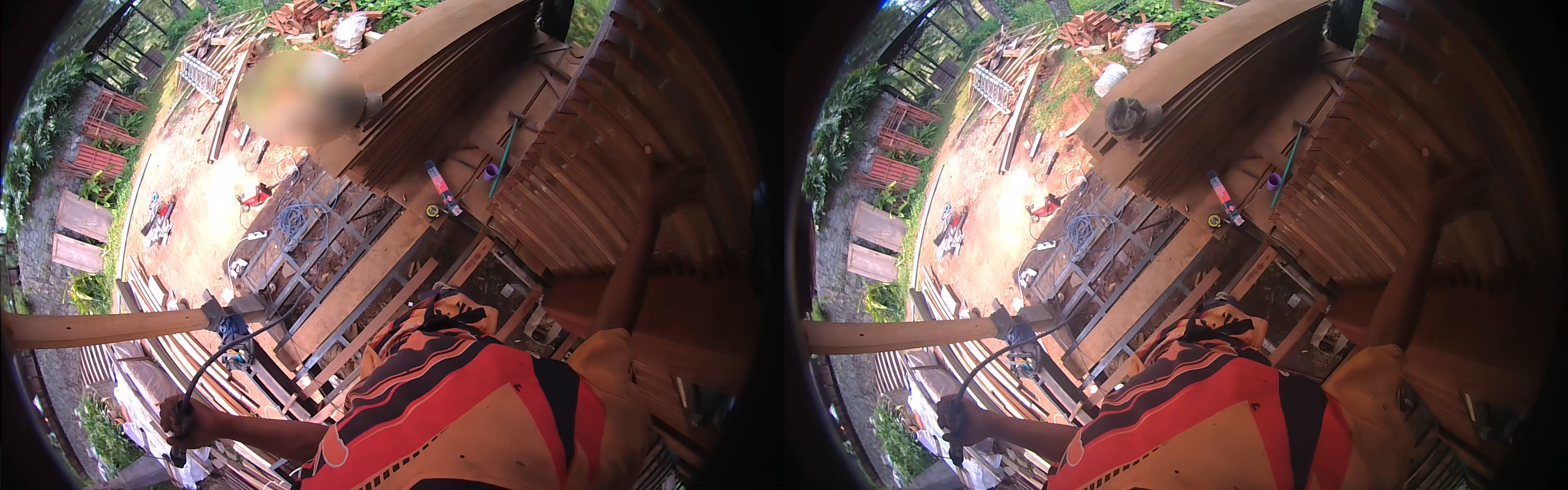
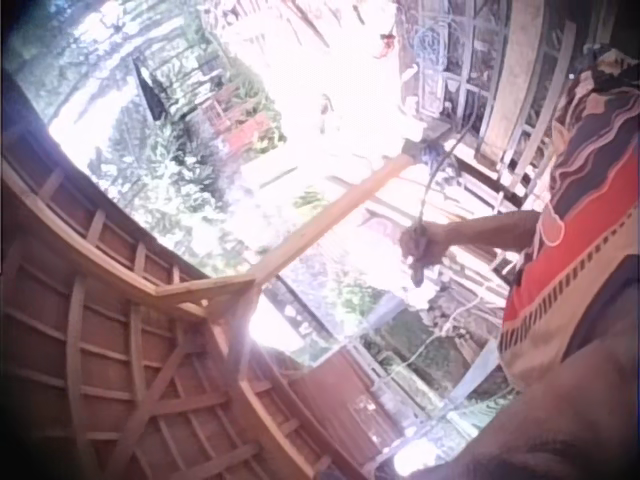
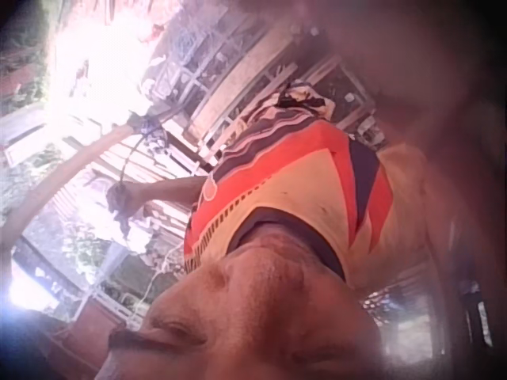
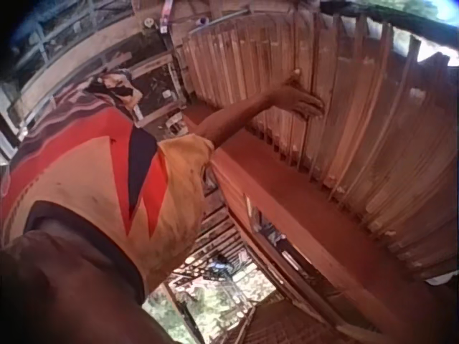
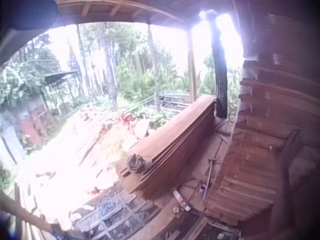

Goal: The person welds metal beams on a wooden structure using a welding torch. They position the torch, create sparks, and move along the frame to weld different joints.

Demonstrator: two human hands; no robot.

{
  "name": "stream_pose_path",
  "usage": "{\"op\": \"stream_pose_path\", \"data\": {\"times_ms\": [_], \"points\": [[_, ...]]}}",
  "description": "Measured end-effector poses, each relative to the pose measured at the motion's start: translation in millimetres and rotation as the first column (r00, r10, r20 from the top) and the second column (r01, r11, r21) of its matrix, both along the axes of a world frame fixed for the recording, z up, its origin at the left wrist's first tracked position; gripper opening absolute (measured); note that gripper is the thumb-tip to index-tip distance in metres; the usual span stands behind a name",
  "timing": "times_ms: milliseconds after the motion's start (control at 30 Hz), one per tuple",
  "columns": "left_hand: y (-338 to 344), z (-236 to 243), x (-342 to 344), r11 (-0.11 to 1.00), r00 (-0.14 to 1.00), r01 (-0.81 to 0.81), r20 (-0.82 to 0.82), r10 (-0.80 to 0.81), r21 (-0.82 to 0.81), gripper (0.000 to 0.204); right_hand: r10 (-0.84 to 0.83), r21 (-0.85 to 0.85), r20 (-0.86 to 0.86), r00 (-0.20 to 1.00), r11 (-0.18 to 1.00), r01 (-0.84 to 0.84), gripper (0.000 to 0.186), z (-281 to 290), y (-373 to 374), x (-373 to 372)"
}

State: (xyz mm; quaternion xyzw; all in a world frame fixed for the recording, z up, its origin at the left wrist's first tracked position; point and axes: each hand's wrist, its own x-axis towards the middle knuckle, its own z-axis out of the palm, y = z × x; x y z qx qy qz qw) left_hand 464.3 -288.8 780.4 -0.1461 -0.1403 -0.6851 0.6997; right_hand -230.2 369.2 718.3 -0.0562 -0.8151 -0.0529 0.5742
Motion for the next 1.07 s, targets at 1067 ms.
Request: {"op": "stream_pose_path", "data": {"times_ms": [1067], "points": [[-122,-105,-164,0.989,0.933,0.146,0.336,-0.127,-0.030,0.034,-0.223,0.412,-0.190,0.956,0.866,0.284,0.092,-83,44,-22]]}}
